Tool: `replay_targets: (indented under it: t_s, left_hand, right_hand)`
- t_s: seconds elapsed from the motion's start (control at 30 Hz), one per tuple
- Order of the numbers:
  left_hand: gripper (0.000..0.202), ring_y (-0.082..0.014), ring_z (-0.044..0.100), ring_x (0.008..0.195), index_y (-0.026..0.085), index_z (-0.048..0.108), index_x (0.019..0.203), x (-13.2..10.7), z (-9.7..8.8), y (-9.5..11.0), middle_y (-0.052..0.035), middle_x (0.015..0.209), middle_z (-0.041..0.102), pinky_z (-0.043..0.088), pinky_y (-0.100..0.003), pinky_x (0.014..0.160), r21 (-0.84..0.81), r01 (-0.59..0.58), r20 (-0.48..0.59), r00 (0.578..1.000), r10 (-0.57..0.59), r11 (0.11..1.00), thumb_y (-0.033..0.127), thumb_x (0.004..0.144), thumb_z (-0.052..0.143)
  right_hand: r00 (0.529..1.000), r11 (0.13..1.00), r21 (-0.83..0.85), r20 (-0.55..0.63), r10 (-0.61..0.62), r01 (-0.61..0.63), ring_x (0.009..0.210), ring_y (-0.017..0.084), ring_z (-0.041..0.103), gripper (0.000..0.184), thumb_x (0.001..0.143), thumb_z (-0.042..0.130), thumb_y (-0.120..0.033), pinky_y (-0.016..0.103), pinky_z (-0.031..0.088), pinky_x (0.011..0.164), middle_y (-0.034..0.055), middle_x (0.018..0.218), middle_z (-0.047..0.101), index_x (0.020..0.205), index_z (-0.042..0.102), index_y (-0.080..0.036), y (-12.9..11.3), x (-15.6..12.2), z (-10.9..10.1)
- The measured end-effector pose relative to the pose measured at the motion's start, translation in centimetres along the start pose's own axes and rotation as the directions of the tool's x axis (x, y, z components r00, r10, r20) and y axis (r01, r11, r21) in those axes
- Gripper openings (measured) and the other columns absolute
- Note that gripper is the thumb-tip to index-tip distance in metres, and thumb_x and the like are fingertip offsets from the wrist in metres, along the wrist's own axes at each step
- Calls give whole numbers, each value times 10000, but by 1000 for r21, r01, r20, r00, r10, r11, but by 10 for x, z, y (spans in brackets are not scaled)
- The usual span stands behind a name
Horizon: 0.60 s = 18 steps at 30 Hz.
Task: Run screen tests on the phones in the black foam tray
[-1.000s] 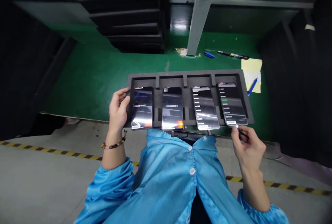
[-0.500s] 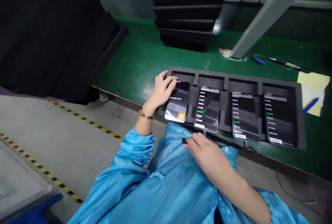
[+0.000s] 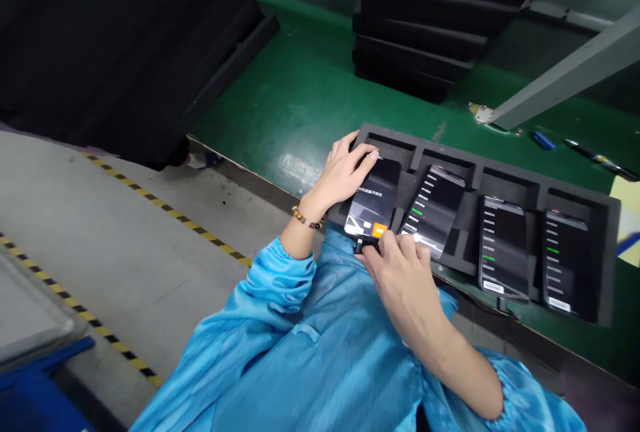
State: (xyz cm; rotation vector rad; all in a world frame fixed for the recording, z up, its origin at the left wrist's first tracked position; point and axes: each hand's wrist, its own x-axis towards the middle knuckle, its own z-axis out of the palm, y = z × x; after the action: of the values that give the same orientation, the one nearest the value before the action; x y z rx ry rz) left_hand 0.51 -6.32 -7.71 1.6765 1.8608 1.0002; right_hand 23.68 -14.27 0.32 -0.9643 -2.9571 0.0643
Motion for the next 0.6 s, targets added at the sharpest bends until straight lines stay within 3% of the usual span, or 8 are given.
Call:
replay_targets:
  t_s: [0.33,0.43,0.5,0.6]
  left_hand:
    - [626,-352,372,1629,312,744,1307,-1,-2,2,-109,1691,476,313,-646,1343,-15,11,19,1000,-11,1000,715,1122,302]
    - [591,-382,317,1671,325,709,1380,-2,-10,-3,-112,1765,399,283,-669,1357,-34,-25,86,996,28,999,758,1075,446]
    - [722,-434,230,1713,333,639,1497,-2,-19,-9,-134,1827,297,263,-697,1362,-65,-67,186,979,78,996,813,957,638]
    - [1097,-483,92,1745,308,458,1675,0,-33,-16,-195,1875,126,224,-726,1369,-96,-96,337,934,123,991,834,784,823]
  right_hand:
    - [997,998,-7,41,69,-69,954,284,447,251,1109,621,-341,406,273,791,101,952,609,896,705,-236,-1,-1,-4]
    - [997,997,-2,37,72,-72,954,281,452,245,1105,630,-340,408,276,789,98,953,619,894,698,-235,0,-1,-2]
    - [997,997,-4,27,71,-71,949,279,456,244,1103,634,-342,411,285,791,94,947,622,891,696,-238,0,-1,-2]
    - [998,998,-7,18,65,-65,940,278,460,247,1101,638,-338,414,292,793,92,939,624,884,698,-237,0,0,-2]
